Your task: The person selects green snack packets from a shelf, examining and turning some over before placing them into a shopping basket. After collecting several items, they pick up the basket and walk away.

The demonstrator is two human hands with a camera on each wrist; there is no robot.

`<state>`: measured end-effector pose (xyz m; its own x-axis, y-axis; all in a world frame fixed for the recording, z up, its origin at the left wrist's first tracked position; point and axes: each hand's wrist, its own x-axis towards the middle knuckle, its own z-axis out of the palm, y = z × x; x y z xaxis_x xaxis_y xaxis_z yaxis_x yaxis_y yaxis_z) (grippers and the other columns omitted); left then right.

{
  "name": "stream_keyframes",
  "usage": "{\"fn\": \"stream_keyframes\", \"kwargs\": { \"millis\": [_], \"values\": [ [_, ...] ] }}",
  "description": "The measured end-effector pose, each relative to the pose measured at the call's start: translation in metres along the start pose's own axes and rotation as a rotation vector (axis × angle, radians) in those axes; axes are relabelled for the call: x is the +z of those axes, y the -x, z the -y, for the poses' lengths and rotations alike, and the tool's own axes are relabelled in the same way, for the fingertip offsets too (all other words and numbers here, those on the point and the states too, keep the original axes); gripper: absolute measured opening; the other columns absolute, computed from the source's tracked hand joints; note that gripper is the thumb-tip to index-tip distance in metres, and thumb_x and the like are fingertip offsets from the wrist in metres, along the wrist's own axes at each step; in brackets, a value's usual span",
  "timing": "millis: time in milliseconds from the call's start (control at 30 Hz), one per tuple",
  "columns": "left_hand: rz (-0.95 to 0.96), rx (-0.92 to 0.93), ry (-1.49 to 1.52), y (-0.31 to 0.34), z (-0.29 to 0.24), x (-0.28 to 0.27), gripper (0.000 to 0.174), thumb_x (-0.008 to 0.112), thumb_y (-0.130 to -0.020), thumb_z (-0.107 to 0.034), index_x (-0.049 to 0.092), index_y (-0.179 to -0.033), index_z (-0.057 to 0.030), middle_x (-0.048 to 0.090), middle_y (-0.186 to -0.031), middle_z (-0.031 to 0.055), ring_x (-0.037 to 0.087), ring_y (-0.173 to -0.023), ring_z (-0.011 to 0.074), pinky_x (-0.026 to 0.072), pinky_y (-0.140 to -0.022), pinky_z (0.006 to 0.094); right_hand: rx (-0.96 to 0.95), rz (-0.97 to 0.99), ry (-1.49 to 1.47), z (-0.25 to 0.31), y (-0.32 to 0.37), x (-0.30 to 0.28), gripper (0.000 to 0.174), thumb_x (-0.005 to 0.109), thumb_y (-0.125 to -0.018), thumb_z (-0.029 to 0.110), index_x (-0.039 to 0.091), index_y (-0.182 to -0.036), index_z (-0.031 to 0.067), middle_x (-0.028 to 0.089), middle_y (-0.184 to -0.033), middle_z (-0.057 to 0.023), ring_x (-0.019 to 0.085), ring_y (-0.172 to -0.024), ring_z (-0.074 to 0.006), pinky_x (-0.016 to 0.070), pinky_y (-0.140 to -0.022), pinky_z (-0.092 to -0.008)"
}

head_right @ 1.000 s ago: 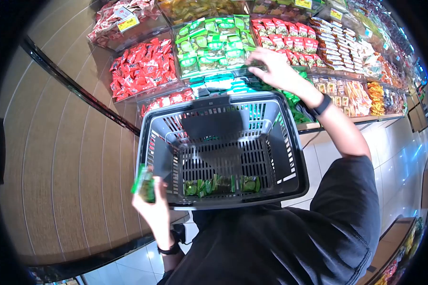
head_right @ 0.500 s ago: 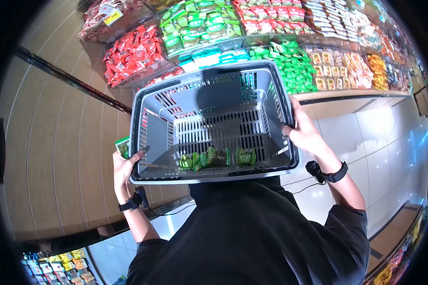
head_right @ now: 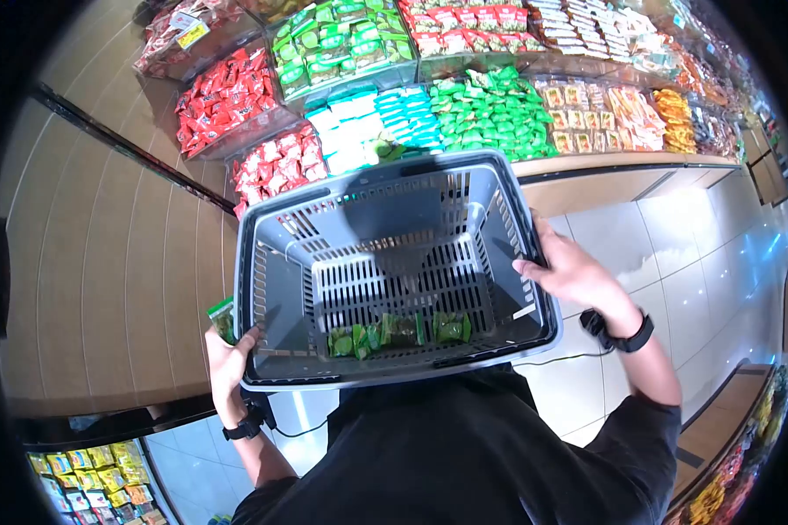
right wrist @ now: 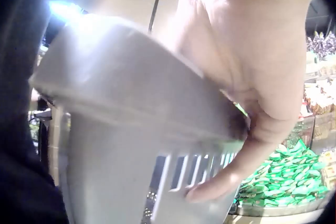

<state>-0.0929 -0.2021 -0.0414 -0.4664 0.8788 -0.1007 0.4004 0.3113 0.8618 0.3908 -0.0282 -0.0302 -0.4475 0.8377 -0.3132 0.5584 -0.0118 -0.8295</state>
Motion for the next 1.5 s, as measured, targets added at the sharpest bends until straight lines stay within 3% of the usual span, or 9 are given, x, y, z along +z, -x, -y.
{"fn": "stream_keyframes", "kwargs": {
  "millis": [100,167,300,367,533,733,1067,1333,1500],
  "values": [
    [0.052,0.073,-0.009,0.002,0.015,0.0,0.025,0.067,-0.079,0.007,0.068,-0.104,0.0022,0.069,-0.081,0.0035,0.063,-0.072,0.0096,0.0527,-0.066,0.0271,-0.389,-0.318,0.777,0.019,-0.033,-0.027,0.082,0.072,-0.091,0.033,0.027,-0.152,0.0009,0.047,-0.141,-0.0295,0.052,-0.124,-0.0421,0.042,-0.105,-0.0472],
    [0.036,0.074,0.01,0.005,0.007,0.002,0.022,0.066,-0.079,0.007,0.068,-0.101,0.0022,0.068,-0.08,0.0028,0.062,-0.07,0.0088,0.0517,-0.065,0.026,-0.373,-0.184,0.737,0.079,-0.063,-0.046,0.061,0.066,-0.096,0.033,0.044,-0.144,0.0026,0.053,-0.139,-0.0261,0.048,-0.133,-0.0413,0.0404,-0.109,-0.0452],
    [0.021,0.124,-0.026,0.008,0.017,0.0,0.024,0.067,-0.079,0.007,0.066,-0.102,0.0023,0.067,-0.081,0.0013,0.06,-0.07,0.007,0.051,-0.065,0.025,-0.734,0.283,0.576,0.096,-0.215,-0.057,0.026,0.058,-0.101,0.014,0.061,-0.123,0.0002,0.07,-0.109,-0.0128,0.067,-0.095,-0.0234,0.0542,-0.086,-0.038],
    [0.004,0.108,-0.011,0.013,0.019,0.0,0.027,0.068,-0.079,0.008,0.065,-0.106,0.003,0.067,-0.082,0.0015,0.061,-0.072,0.0074,0.0521,-0.066,0.0259,-0.387,0.408,0.179,0.092,-0.283,-0.034,0.025,0.058,-0.097,0.01,0.064,-0.118,-0.0005,0.068,-0.092,-0.0056,0.065,-0.083,-0.0117,0.0543,-0.07,-0.0289],
    [-0.07,0.06,0.046,0.018,0.029,0.002,0.036,0.067,-0.081,0.01,0.061,-0.117,0.0055,0.07,-0.088,0.0048,0.065,-0.074,0.0109,0.054,-0.069,0.0258,-0.602,0.423,0.804,0.076,-0.405,0.006,0.047,0.079,-0.081,0.023,0.064,-0.122,0.0075,0.07,-0.087,-0.0114,0.068,-0.082,-0.0263,0.0537,-0.074,-0.0405],
    [-0.143,0.024,0.016,0.013,0.047,-0.006,0.042,0.069,-0.08,0.011,0.058,-0.12,0.0067,0.071,-0.093,0.0096,0.07,-0.079,0.0148,0.0594,-0.072,0.0298,-0.699,0.305,0.909,0.056,-0.463,0.033,0.027,0.074,-0.081,0.024,0.07,-0.103,0.0082,0.067,-0.09,-0.0152,0.066,-0.086,-0.0325,0.053,-0.077,-0.0418],
    [-0.132,0.03,0.032,0.004,0.047,-0.009,0.043,0.066,-0.079,0.012,0.06,-0.121,0.0073,0.071,-0.089,0.008,0.068,-0.075,0.012,0.0564,-0.07,0.027,-0.77,0.309,0.961,0.056,-0.458,0.017,0.021,0.068,-0.071,0.013,0.068,-0.09,0.0043,0.069,-0.077,-0.0191,0.069,-0.076,-0.0372,0.0546,-0.067,-0.0446],
    [-0.181,0.061,0.002,0.008,0.044,-0.008,0.043,0.073,-0.077,-0.002,0.064,-0.118,0.0068,0.074,-0.087,0.0142,0.068,-0.076,0.0164,0.055,-0.078,0.0322,-0.751,-0.286,0.777,0.161,-0.312,-0.031,0.012,0.059,-0.071,0.003,0.058,-0.083,-0.0001,0.064,-0.071,-0.0222,0.066,-0.075,-0.0427,0.0516,-0.069,-0.0492],
    [-0.215,0.121,-0.034,0.004,0.033,-0.007,0.036,0.076,-0.08,-0.004,0.066,-0.114,0.0058,0.074,-0.085,0.0147,0.071,-0.075,0.0187,0.0554,-0.073,0.0327,-0.747,-0.456,0.59,0.189,-0.226,-0.053,0.016,0.048,-0.065,-0.003,0.053,-0.08,0.0009,0.05,-0.058,-0.011,0.051,-0.056,-0.0284,0.037,-0.054,-0.0397]
  ]
}}
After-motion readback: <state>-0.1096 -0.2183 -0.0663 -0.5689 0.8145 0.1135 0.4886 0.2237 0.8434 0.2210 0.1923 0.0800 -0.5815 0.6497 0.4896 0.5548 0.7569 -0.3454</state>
